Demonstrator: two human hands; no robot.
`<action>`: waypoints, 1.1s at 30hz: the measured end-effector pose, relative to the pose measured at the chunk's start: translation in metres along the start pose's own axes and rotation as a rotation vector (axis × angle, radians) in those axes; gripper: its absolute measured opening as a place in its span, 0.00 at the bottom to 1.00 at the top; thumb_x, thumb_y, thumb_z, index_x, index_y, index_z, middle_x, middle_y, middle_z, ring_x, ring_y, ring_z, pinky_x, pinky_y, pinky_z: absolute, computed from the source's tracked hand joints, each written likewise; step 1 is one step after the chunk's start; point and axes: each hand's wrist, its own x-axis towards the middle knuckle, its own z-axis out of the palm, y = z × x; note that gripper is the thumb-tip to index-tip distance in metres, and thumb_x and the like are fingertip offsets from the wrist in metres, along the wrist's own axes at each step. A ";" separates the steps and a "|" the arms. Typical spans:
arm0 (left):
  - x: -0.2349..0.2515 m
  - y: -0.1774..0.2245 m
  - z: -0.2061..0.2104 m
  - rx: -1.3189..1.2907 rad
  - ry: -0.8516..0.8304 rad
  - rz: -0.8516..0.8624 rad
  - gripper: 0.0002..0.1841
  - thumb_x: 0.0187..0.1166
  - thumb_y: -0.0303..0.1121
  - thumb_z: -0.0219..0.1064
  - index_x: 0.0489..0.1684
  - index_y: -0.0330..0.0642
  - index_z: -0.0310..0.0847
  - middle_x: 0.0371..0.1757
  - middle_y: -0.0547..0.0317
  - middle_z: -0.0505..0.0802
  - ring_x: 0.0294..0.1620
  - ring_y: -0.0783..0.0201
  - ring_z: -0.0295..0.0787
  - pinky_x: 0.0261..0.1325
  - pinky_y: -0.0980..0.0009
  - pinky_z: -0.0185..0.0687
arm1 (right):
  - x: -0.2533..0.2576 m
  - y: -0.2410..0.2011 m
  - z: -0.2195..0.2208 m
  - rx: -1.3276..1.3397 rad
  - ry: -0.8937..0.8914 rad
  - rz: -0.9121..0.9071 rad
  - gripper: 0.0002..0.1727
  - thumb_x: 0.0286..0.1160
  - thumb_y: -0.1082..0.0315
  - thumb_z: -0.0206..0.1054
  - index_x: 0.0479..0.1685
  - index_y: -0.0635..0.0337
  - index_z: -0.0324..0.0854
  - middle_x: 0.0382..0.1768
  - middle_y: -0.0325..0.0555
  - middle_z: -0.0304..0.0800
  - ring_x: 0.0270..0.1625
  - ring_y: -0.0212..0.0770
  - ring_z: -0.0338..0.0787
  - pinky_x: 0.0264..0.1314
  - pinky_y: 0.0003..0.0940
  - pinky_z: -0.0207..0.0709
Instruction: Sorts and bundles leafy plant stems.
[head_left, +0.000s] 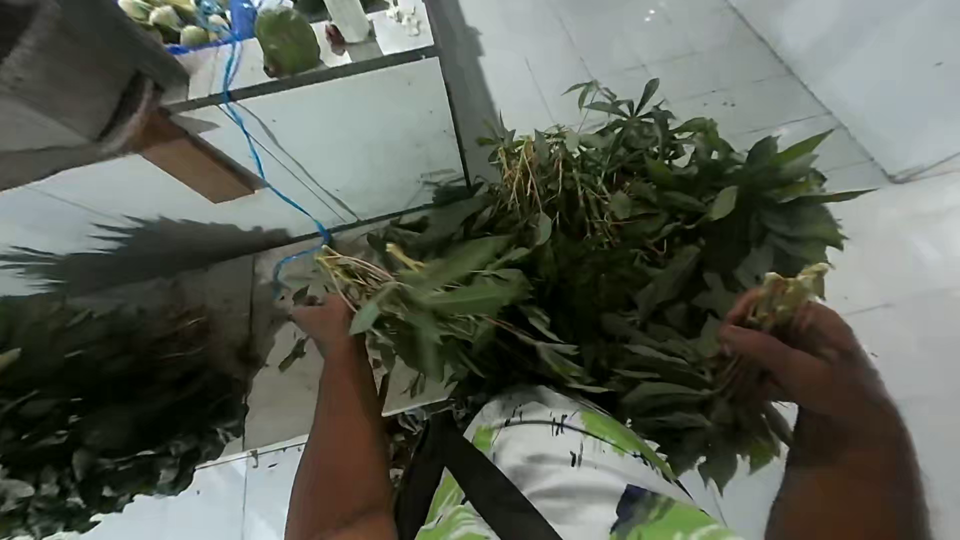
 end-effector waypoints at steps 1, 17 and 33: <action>0.008 -0.012 0.001 -0.022 0.148 0.153 0.30 0.82 0.42 0.62 0.75 0.25 0.69 0.69 0.29 0.83 0.69 0.41 0.84 0.72 0.49 0.80 | 0.001 -0.001 0.002 -0.016 -0.008 -0.004 0.20 0.67 0.53 0.76 0.54 0.52 0.81 0.37 0.34 0.90 0.34 0.32 0.90 0.36 0.31 0.89; -0.042 0.063 -0.072 0.803 -0.815 0.715 0.32 0.65 0.65 0.78 0.52 0.46 0.89 0.43 0.47 0.94 0.47 0.42 0.93 0.51 0.32 0.86 | -0.013 0.007 0.002 -0.007 -0.020 -0.040 0.19 0.70 0.58 0.74 0.57 0.51 0.79 0.39 0.29 0.90 0.34 0.28 0.90 0.38 0.28 0.89; -0.044 0.080 -0.108 0.429 -0.269 0.752 0.14 0.82 0.41 0.69 0.42 0.36 0.92 0.40 0.39 0.94 0.43 0.41 0.92 0.50 0.36 0.84 | 0.030 -0.032 0.037 -0.076 -0.067 -0.194 0.27 0.64 0.48 0.79 0.56 0.55 0.81 0.41 0.29 0.89 0.39 0.22 0.88 0.42 0.22 0.86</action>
